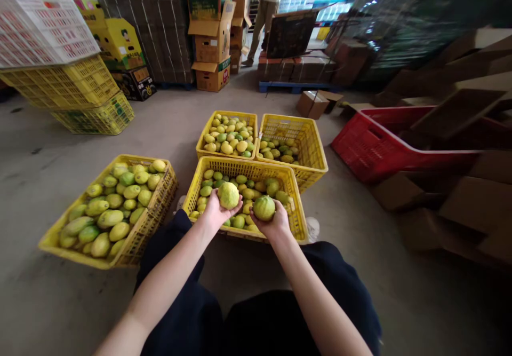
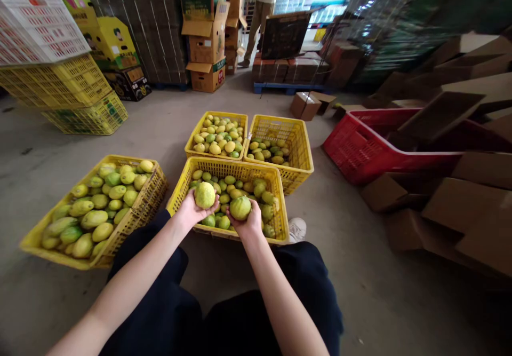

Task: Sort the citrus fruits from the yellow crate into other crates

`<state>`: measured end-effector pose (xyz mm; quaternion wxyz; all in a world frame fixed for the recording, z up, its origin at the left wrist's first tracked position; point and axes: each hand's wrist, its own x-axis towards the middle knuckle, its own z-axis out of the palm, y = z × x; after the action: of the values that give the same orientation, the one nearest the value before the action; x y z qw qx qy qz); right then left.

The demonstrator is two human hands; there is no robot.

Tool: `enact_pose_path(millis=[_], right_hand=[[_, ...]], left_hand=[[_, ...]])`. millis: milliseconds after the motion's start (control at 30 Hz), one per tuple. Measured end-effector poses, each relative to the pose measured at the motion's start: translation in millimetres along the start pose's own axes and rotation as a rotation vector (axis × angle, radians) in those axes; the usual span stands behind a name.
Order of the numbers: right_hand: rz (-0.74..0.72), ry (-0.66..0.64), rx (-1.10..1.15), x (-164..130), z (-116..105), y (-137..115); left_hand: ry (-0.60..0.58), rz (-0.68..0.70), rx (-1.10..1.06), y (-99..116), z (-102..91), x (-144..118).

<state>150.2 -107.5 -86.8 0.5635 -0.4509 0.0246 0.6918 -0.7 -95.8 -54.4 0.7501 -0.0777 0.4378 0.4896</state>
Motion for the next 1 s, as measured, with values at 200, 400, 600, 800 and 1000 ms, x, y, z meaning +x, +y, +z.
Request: enact_pose_path(millis=[200, 400, 600, 800, 1000], right_hand=[[0.051, 0.142, 0.05, -9, 15, 1], [0.182, 0.109, 0.03, -6, 19, 6], [0.147, 0.06, 0.066, -2, 29, 16], [0.215, -0.061, 0.049, 1, 42, 27], [0.223, -0.137, 0.061, 5, 44, 35]], left_hand=[[0.002, 0.064, -0.017, 7, -1.8, -8], [-0.059, 0.01, -0.025, 14, -11.9, -13], [-0.076, 0.043, -0.02, 19, -25.2, -7], [-0.107, 0.033, -0.088, 30, -39.6, -6], [-0.069, 0.033, -0.135, 34, -51.9, -7]])
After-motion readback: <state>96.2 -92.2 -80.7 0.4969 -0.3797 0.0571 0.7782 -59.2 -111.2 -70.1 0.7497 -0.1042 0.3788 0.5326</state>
